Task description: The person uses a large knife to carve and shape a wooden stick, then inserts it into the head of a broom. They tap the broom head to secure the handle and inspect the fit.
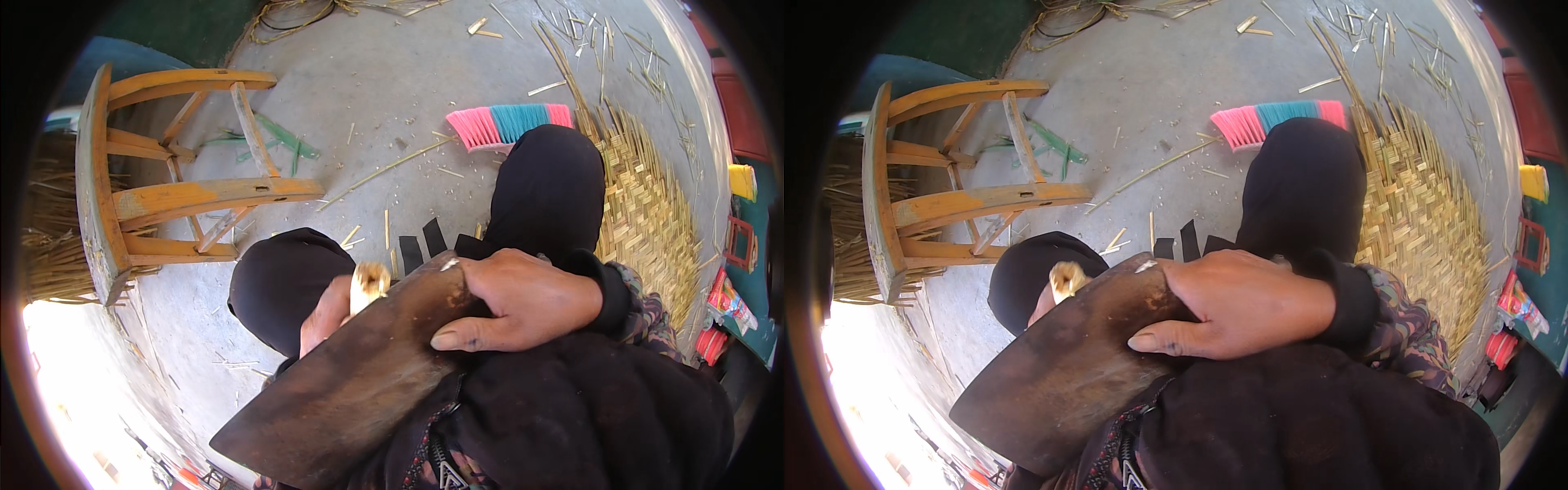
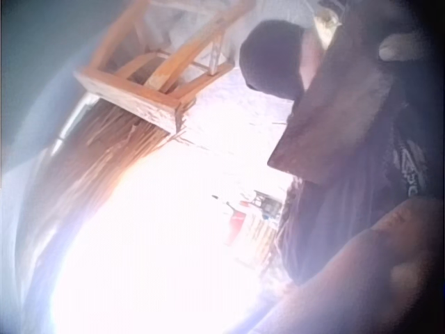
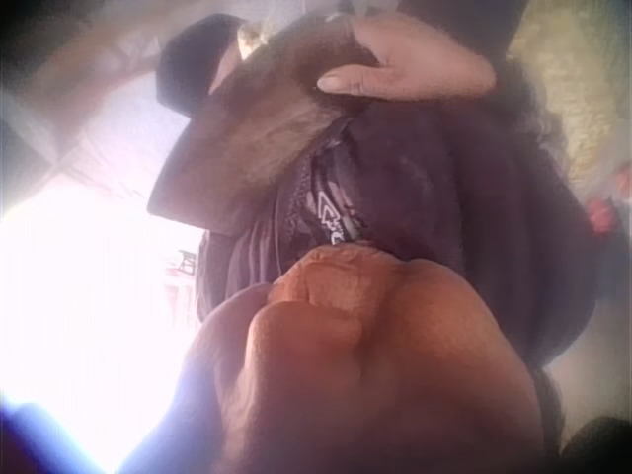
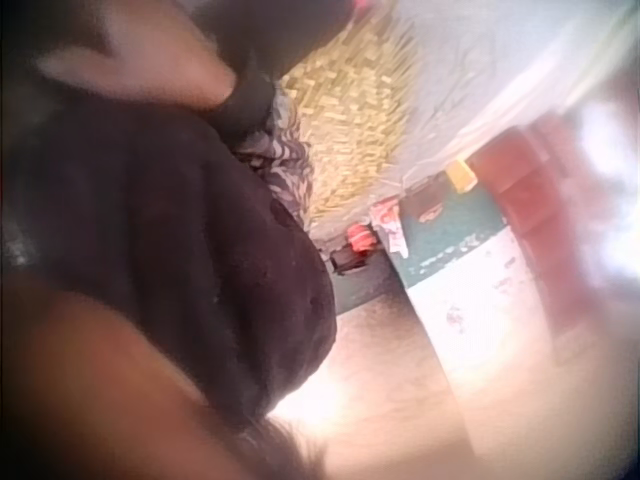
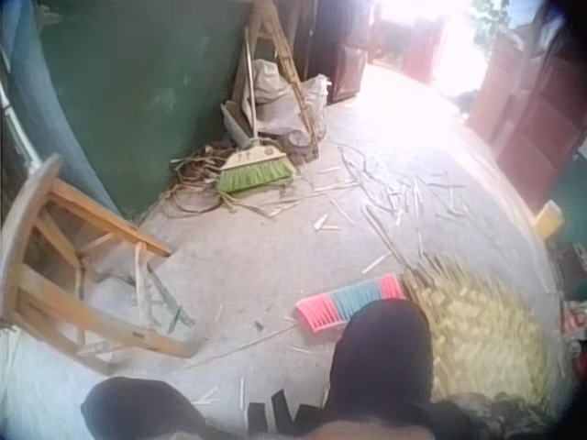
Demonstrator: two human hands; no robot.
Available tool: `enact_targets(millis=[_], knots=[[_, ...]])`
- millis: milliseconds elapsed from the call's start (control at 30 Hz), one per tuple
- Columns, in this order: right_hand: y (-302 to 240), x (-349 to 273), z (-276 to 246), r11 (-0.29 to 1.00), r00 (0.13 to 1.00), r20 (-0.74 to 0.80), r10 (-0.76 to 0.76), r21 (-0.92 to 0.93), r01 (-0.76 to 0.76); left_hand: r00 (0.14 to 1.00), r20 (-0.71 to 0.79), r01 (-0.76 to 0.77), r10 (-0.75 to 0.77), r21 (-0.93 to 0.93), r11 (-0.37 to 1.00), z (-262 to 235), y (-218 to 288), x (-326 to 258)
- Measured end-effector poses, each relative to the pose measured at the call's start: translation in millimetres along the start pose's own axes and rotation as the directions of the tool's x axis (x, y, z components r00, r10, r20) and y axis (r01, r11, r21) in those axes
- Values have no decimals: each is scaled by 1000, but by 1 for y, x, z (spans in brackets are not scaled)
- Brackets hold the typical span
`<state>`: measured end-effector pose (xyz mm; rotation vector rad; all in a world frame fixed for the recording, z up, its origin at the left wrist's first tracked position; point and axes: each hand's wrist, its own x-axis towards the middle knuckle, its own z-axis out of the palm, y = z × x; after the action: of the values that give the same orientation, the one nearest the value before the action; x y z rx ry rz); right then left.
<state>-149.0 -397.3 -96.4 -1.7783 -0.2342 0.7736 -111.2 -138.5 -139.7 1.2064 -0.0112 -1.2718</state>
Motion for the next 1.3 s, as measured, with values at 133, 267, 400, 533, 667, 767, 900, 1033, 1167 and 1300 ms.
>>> enact_targets(millis=[133,267,400,533,667,767,900,1033,1167,1300], knots=[[0,-6,5,942,985,-169,-42,323,95,993,-118,-36,33,-30,999,1,-3,-3],[6,7,3,999,997,-69,-28,-25,26,981,-175,-90,87,-9,996,0,10,22],[7,12,3,998,999,-43,10,-63,-13,983,-153,-105,105,8,994,0,19,38],[6,11,2,1000,999,-30,-23,-20,22,989,-122,-85,86,14,996,3,15,34],[1,7,-3,999,1000,9,19,-46,-19,996,-72,-53,53,10,999,4,6,23],[5,5,2,998,998,-37,-57,28,58,998,-50,-28,29,6,1000,9,1,6],[5,1,3,1000,999,-35,-26,5,26,999,-42,-14,14,-4,1000,10,-6,-4],[8,-4,2,993,992,-120,-40,107,53,995,-103,-18,16,-21,1000,10,-14,-15],[3,-8,2,966,982,-189,-20,250,68,982,-184,-52,44,-38,998,10,-12,-15],[4,8,-3,998,999,-12,39,-53,-40,964,-240,-114,112,8,993,8,3,6]])
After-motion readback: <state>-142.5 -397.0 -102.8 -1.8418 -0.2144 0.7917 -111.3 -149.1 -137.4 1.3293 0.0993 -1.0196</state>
